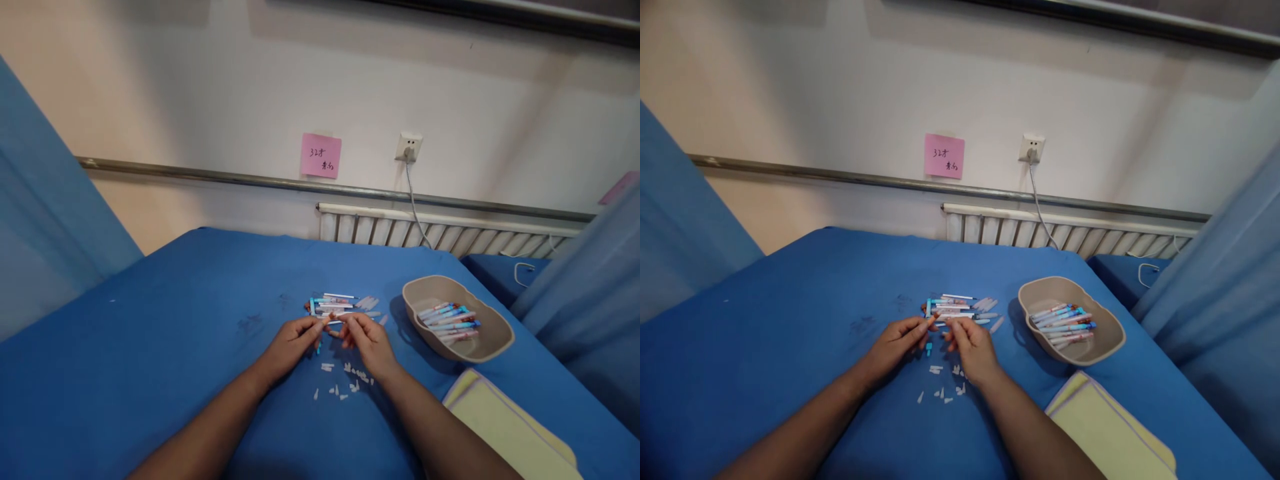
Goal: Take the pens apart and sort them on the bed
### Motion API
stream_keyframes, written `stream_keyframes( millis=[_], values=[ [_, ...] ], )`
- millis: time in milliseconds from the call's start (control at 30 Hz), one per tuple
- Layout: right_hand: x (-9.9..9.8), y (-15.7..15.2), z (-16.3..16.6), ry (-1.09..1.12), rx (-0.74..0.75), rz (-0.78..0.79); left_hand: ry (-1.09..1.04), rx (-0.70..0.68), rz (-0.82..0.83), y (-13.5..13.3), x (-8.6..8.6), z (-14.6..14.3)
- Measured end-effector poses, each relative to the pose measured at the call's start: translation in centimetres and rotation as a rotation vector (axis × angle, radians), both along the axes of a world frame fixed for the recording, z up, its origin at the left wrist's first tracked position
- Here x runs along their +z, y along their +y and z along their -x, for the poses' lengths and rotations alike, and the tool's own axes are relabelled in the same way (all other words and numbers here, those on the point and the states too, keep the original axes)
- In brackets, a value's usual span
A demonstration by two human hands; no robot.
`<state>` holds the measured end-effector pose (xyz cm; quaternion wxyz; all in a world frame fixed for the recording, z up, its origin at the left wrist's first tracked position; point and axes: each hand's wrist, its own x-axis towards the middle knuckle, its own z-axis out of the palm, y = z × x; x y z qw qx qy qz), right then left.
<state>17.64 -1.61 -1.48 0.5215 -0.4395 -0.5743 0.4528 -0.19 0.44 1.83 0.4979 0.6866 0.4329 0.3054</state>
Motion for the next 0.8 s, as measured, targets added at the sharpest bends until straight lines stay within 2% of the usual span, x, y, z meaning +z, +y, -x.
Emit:
stream_keyframes(
  millis=[100,167,233,300,367,467,567,700,800],
  values=[
    [-0.5,-0.2,0.9,-0.372,0.030,-0.095,-0.079,0.065,0.044,0.5,-0.3,0.2],
    [-0.2,-0.5,1.7,-0.659,0.066,-0.177,-0.114,0.079,0.048,0.7,-0.5,0.2],
    [0.3,-0.8,2.5,-0.884,0.079,-0.189,-0.120,0.083,0.041,0.8,-0.7,0.1],
    [0.9,-1.0,2.9,-1.015,0.086,-0.172,-0.103,0.083,0.024,0.8,-0.8,0.0],
    [1.1,-1.2,3.0,-1.046,0.091,-0.177,-0.083,0.074,-0.004,0.8,-0.9,-0.1],
    [0.7,-1.3,2.7,-0.946,0.078,-0.193,-0.054,0.039,-0.042,0.7,-0.9,0.0],
    [-0.2,-0.9,1.9,-0.718,0.015,-0.142,-0.025,0.022,-0.049,0.6,-1.0,0.1],
    [-0.4,0.4,0.4,-0.101,-0.167,0.004,0.007,0.010,-0.041,0.4,-1.0,0.2],
    [0.7,1.0,-0.8,0.300,-0.197,0.024,0.041,-0.016,-0.037,0.2,-1.0,0.0]
  ],
)
